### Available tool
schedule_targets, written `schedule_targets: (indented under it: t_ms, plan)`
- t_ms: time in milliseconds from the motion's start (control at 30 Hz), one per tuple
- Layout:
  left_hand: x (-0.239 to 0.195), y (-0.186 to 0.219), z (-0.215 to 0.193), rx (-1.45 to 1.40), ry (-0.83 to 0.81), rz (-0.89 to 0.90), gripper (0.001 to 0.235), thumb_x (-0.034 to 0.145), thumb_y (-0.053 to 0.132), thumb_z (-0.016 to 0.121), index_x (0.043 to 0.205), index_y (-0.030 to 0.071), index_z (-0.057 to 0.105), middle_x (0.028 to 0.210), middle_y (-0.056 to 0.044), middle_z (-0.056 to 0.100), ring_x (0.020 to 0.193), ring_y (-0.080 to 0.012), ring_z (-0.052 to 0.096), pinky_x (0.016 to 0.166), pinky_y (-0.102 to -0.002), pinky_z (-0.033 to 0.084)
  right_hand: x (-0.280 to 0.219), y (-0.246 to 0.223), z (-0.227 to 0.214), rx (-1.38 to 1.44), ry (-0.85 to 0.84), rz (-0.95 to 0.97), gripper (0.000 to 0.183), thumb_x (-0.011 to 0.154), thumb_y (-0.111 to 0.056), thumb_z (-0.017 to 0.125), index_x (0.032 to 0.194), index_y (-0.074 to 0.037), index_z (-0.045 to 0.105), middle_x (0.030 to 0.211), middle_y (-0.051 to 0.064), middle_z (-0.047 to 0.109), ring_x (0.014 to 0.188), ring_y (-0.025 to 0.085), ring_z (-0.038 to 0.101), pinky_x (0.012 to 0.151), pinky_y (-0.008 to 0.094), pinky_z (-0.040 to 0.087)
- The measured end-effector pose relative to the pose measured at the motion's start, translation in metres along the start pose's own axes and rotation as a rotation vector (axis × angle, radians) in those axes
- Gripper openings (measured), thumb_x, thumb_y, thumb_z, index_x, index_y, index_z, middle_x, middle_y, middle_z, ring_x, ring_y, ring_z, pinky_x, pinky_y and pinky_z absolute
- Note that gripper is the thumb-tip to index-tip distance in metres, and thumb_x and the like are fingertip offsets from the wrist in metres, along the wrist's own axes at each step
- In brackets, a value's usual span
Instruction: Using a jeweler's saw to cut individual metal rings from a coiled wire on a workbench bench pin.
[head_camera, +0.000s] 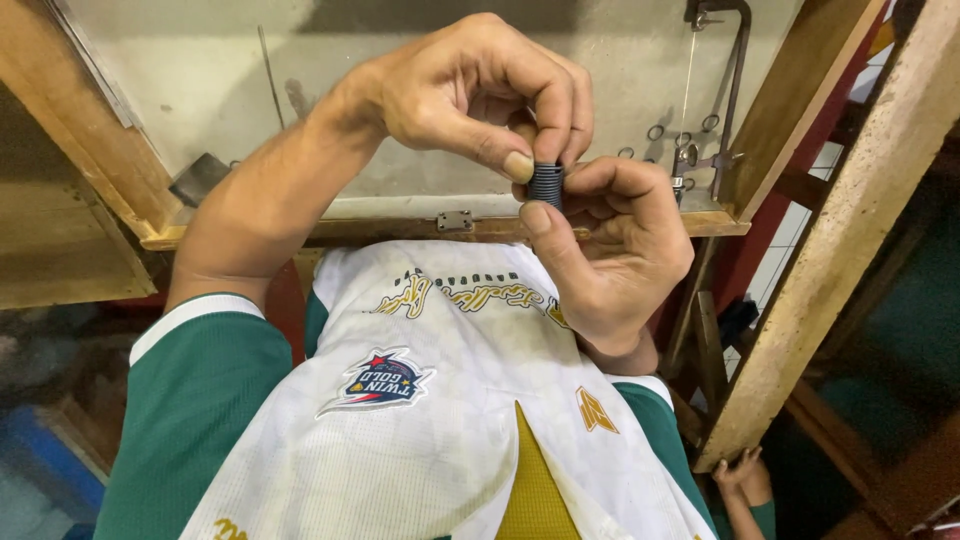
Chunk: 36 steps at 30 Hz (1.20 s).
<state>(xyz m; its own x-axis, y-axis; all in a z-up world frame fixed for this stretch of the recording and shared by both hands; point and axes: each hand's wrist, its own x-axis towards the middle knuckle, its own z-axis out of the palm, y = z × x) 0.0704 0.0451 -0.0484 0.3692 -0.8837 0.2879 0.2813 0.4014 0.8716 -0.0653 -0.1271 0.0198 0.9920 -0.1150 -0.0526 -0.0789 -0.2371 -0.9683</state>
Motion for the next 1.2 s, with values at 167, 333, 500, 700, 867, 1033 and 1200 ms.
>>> schedule_targets:
  t_ms: [167, 333, 500, 700, 867, 1033, 1200]
  plan:
    - [0.000, -0.002, -0.002, 0.018, 0.002, 0.003, 0.024, 0.100, 0.020, 0.065, 0.103, -0.003, 0.060, 0.110, -0.019, 0.059, 0.089, -0.0204, 0.057, 0.071, -0.024, 0.048, 0.002, 0.004, 0.001, 0.007, 0.017, -0.020, 0.030, 0.092, -0.017, 0.077, 0.104, 0.000, 0.056, 0.090, 0.012, 0.063, 0.070, 0.014, 0.062, 0.061, 0.023, 0.051]
    - [0.003, 0.003, -0.006, -0.038, -0.007, -0.074, 0.022, 0.102, 0.016, 0.064, 0.107, -0.005, 0.058, 0.107, -0.016, 0.060, 0.086, -0.0210, 0.065, 0.080, -0.028, 0.061, 0.006, 0.016, 0.011, 0.236, 0.029, 0.041, 0.027, 0.096, -0.014, 0.073, 0.104, -0.003, 0.050, 0.087, 0.016, 0.062, 0.068, 0.026, 0.072, 0.062, 0.031, 0.061]
    - [0.007, -0.007, -0.011, -0.055, -0.053, -0.125, 0.025, 0.103, 0.025, 0.063, 0.108, 0.001, 0.058, 0.101, -0.010, 0.067, 0.087, -0.0180, 0.072, 0.078, -0.026, 0.059, 0.005, 0.033, 0.012, 0.389, 0.073, 0.111, 0.030, 0.093, -0.018, 0.075, 0.103, -0.004, 0.051, 0.085, 0.013, 0.058, 0.065, 0.027, 0.069, 0.056, 0.031, 0.060]
    - [0.008, -0.012, -0.010, -0.129, -0.050, -0.142, 0.024, 0.103, 0.024, 0.063, 0.107, 0.001, 0.057, 0.097, -0.013, 0.070, 0.083, -0.0231, 0.077, 0.078, -0.026, 0.062, 0.008, 0.042, 0.010, 0.432, 0.051, 0.125, 0.029, 0.095, -0.017, 0.073, 0.104, -0.004, 0.049, 0.082, 0.018, 0.060, 0.063, 0.028, 0.067, 0.052, 0.032, 0.057]
    - [0.008, -0.018, -0.013, -0.093, -0.031, -0.147, 0.024, 0.102, 0.025, 0.065, 0.108, 0.002, 0.058, 0.098, -0.009, 0.069, 0.083, -0.0171, 0.071, 0.078, -0.025, 0.062, 0.009, 0.040, 0.011, 0.435, 0.065, 0.130, 0.029, 0.094, -0.020, 0.073, 0.102, -0.006, 0.049, 0.080, 0.016, 0.058, 0.061, 0.026, 0.065, 0.050, 0.031, 0.054]
    - [0.010, -0.011, -0.011, -0.138, -0.046, -0.140, 0.022, 0.103, 0.023, 0.063, 0.107, 0.002, 0.057, 0.096, -0.012, 0.069, 0.083, -0.0229, 0.076, 0.078, -0.025, 0.061, 0.010, 0.039, 0.011, 0.444, 0.053, 0.121, 0.029, 0.095, -0.020, 0.072, 0.103, -0.005, 0.048, 0.082, 0.015, 0.057, 0.067, 0.027, 0.066, 0.052, 0.031, 0.056]
    - [0.010, -0.010, -0.012, -0.101, -0.038, -0.149, 0.023, 0.103, 0.023, 0.064, 0.107, 0.001, 0.058, 0.095, -0.011, 0.070, 0.082, -0.0197, 0.074, 0.078, -0.025, 0.061, 0.011, 0.039, 0.011, 0.460, 0.051, 0.118, 0.031, 0.095, -0.022, 0.074, 0.103, -0.005, 0.049, 0.083, 0.014, 0.057, 0.068, 0.027, 0.066, 0.053, 0.031, 0.057]
